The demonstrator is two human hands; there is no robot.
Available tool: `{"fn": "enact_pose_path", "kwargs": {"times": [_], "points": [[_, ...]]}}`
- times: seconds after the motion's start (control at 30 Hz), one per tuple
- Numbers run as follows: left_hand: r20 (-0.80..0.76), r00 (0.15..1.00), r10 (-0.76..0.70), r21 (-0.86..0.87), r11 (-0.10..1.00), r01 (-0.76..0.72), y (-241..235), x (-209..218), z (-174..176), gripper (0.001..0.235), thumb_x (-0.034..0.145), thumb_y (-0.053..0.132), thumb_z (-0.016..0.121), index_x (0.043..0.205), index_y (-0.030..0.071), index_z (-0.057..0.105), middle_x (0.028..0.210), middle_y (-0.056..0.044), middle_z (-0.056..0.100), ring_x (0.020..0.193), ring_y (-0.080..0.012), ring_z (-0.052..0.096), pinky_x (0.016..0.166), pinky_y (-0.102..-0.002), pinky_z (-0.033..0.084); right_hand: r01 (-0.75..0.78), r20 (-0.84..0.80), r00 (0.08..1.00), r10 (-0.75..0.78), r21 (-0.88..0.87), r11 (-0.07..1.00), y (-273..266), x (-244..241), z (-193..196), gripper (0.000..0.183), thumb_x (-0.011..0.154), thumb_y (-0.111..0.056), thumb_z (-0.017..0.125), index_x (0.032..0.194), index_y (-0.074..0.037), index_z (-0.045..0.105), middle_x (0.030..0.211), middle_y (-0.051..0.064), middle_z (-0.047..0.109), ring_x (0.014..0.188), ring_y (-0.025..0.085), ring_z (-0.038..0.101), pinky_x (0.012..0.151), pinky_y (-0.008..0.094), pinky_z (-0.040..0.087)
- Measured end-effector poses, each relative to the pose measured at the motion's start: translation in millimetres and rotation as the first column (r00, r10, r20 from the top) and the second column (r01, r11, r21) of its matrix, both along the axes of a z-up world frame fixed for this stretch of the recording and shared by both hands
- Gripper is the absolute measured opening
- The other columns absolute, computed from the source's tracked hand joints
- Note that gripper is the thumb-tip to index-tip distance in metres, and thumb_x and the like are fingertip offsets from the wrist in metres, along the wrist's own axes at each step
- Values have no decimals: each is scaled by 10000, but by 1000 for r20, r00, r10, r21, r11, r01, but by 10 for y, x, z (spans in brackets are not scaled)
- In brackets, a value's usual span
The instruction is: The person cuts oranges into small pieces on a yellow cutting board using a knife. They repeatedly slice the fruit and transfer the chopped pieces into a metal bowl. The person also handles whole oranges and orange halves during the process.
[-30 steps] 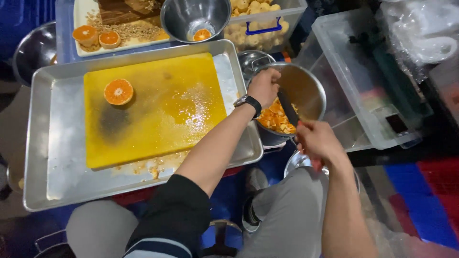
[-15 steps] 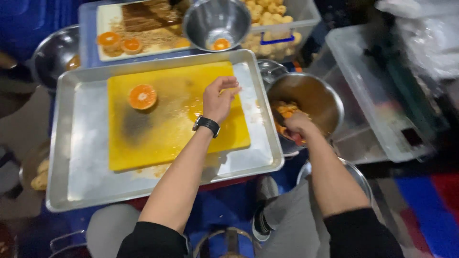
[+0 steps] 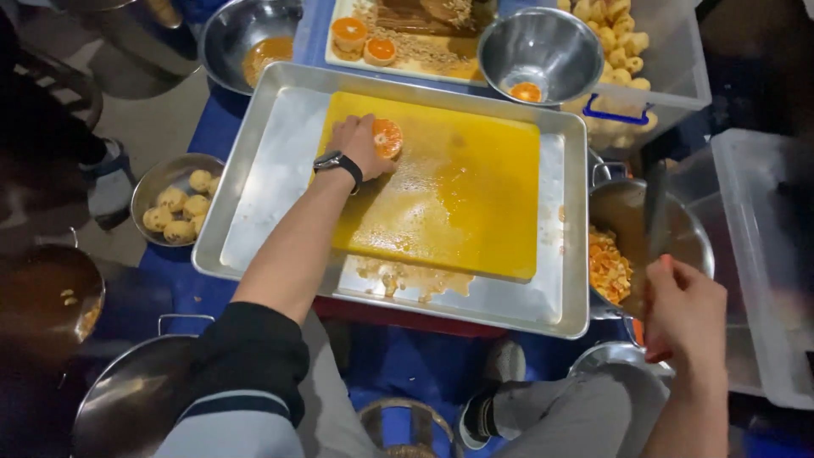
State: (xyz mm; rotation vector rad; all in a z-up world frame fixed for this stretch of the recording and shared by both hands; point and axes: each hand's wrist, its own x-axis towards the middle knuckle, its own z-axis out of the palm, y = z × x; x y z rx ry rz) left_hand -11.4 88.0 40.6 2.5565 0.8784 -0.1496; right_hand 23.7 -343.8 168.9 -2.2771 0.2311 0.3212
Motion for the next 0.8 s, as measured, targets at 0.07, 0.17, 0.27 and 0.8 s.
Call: {"fn": "enact_pose_path", "kwargs": {"times": [0.07,0.17,0.27,0.8], "points": [[89,996,-10,60,998,4,69,16,-200,851,788,464,847,1458,91,478,1420,-178,517,1319,-402,442,1084,-521,428,-10,-10,1000,10,-10,1000,118,-51,-8,273,1157,-220,483,995,-22,578,781,118,524,555,221,432,420,363,343],[164,986,-21,117,993,2,31,-6,-295,771,764,398,849,1372,44,533,1343,-185,530,1248,-398,475,1045,-498,451,-74,22,997,75,-20,997,236,-161,-110,291,1139,-228,488,1068,-7,663,760,130,563,548,215,448,412,366,341],[201,980,-3,52,999,-8,-245,-177,-157,756,744,360,876,1337,51,525,1307,-159,496,1254,-364,490,1031,-470,482,-232,100,967,236,-44,972,258,-231,-433,329,1079,-247,526,939,-14,713,591,135,571,475,242,513,441,396,393],[446,893,59,-177,984,23,-1145,-111,-459,702,770,302,904,1359,126,564,1333,-139,489,1337,-394,514,1116,-464,485,-525,-56,849,526,29,851,901,-428,-1136,359,983,-256,577,1194,-9,732,947,190,768,945,318,738,844,475,557]]}}
